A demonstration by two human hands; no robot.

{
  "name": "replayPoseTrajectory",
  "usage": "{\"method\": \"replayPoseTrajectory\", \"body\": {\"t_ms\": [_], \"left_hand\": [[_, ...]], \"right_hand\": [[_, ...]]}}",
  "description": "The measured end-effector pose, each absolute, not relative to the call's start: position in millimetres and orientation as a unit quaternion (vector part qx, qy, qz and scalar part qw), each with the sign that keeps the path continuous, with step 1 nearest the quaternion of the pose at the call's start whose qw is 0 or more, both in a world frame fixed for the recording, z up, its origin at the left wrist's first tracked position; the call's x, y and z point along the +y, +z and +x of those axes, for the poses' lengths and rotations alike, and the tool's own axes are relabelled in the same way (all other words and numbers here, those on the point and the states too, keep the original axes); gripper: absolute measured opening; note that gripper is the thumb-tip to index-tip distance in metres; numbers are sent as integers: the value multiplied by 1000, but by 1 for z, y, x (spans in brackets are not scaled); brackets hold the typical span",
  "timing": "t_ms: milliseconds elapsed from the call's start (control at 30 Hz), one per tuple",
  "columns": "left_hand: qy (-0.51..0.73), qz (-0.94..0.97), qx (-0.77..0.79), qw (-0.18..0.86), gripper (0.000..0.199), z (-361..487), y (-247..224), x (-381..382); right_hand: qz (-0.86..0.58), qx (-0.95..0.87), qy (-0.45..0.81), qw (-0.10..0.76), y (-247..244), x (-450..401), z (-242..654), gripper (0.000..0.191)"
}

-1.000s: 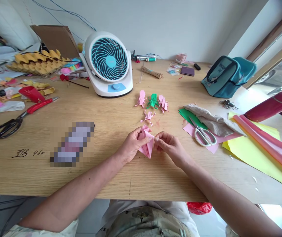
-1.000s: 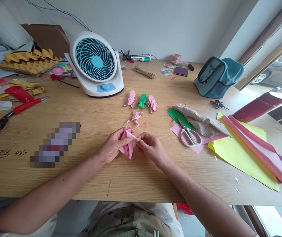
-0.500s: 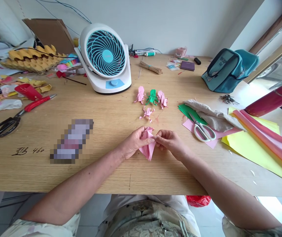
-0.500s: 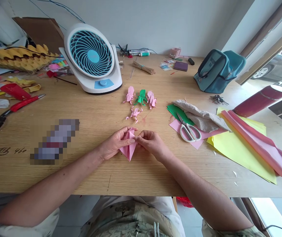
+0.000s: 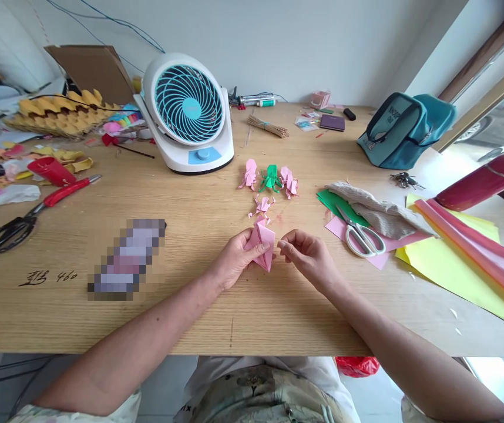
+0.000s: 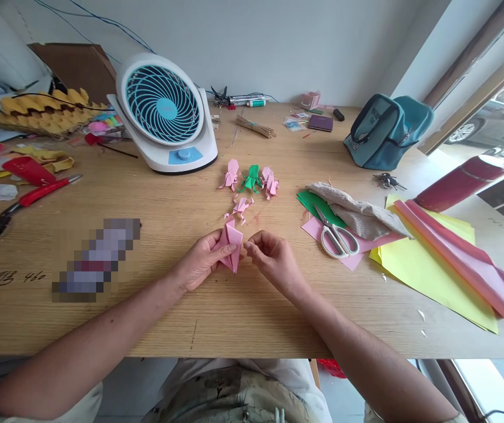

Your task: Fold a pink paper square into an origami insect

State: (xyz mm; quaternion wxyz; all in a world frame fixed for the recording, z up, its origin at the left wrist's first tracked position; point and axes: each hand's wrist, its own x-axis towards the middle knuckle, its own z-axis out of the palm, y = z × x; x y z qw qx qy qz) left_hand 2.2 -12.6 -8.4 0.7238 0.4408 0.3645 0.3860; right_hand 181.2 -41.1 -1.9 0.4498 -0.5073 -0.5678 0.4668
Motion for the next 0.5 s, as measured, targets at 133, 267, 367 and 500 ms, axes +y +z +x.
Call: {"method": "replayPoseTrajectory", "body": {"t_ms": [133,267,367,500], "left_hand": [[445,521,382,620,37,4,-13,-13],[454,583,394,547,31,4,-13,-14],[461,607,403,506,30,3,-11,-16],[455,634,412,470,32,3,-8,-18]], "right_hand": [[-518,-607,422,430,-5,-45,177,40],[-539,-623,373,428,-4,-47,174,39],[-543,-630,359,424,-3,-47,174,37],[-546,-627,359,423,-3,-46,174,35]]}}
